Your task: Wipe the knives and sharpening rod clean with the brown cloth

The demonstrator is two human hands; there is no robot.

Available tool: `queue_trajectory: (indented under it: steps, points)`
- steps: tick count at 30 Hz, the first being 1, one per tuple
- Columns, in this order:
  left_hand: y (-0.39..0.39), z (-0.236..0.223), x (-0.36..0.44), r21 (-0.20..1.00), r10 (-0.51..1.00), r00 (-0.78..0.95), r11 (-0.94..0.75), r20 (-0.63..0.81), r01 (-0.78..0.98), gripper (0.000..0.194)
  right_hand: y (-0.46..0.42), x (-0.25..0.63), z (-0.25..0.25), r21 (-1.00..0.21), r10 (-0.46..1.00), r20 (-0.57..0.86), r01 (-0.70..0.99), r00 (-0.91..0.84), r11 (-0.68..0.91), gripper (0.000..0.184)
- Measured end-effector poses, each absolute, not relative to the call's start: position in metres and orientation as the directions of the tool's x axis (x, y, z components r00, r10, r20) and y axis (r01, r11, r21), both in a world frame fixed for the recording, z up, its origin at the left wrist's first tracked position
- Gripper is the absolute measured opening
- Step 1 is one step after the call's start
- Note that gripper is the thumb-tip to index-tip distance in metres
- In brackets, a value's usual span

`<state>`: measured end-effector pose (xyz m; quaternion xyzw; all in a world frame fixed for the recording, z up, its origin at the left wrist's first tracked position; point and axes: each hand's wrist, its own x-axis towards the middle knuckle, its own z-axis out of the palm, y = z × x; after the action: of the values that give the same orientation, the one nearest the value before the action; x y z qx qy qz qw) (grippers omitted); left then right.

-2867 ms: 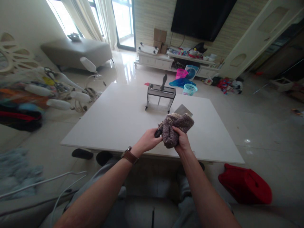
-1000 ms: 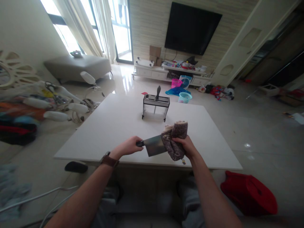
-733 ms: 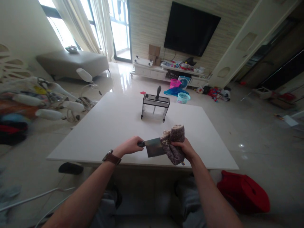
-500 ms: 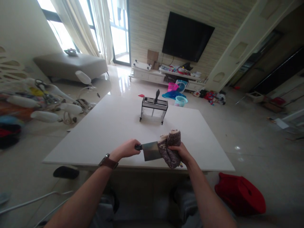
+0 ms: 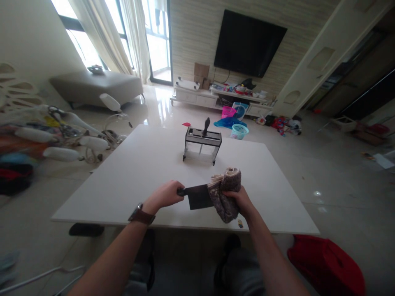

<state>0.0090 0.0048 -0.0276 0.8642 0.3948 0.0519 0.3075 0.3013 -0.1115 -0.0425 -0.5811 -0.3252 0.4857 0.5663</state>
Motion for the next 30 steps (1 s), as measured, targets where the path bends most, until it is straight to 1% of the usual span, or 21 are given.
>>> queue_trajectory:
  steps: [3,6,10,12,14,17,20,26,30]
  points:
    - [0.005,-0.027,0.01,0.6,0.708,0.689,-0.486,-0.156,0.636,0.019,-0.109,0.304,-0.049,-0.967,0.894,-0.214,-0.216,0.393,-0.136,0.041]
    - [0.003,-0.027,0.01,0.628,0.723,0.67,-0.446,-0.167,0.638,0.021,-0.107,0.303,-0.048,-0.957,0.849,-0.212,-0.279,0.484,-0.08,0.041]
    - [-0.007,-0.027,0.012,0.723,0.734,0.659,-0.363,-0.167,0.588,0.025,-0.105,0.293,-0.037,-0.891,0.762,-0.184,-0.433,0.62,0.137,0.041]
    - [-0.014,-0.028,0.017,0.766,0.746,0.648,-0.325,-0.152,0.555,0.026,-0.105,0.287,-0.031,-0.846,0.758,-0.166,-0.486,0.631,0.22,0.042]
    - [-0.022,-0.027,0.025,0.797,0.763,0.631,-0.292,-0.138,0.528,0.027,-0.103,0.282,-0.028,-0.814,0.752,-0.169,-0.52,0.637,0.258,0.042]
    - [-0.031,-0.026,0.039,0.845,0.786,0.605,-0.235,-0.125,0.481,0.028,-0.099,0.277,-0.027,-0.779,0.725,-0.205,-0.558,0.657,0.285,0.044]
    - [-0.037,-0.027,0.053,0.876,0.816,0.568,-0.19,-0.109,0.442,0.027,-0.095,0.269,-0.027,-0.776,0.737,-0.208,-0.568,0.643,0.276,0.046]
    - [-0.04,-0.035,0.074,0.87,0.828,0.559,-0.245,-0.041,0.427,0.022,-0.087,0.249,-0.027,-0.786,0.803,-0.152,-0.563,0.576,0.256,0.044]
    - [-0.039,-0.038,0.079,0.871,0.835,0.549,-0.25,-0.027,0.422,0.021,-0.081,0.249,-0.031,-0.776,0.791,-0.182,-0.579,0.584,0.249,0.043]
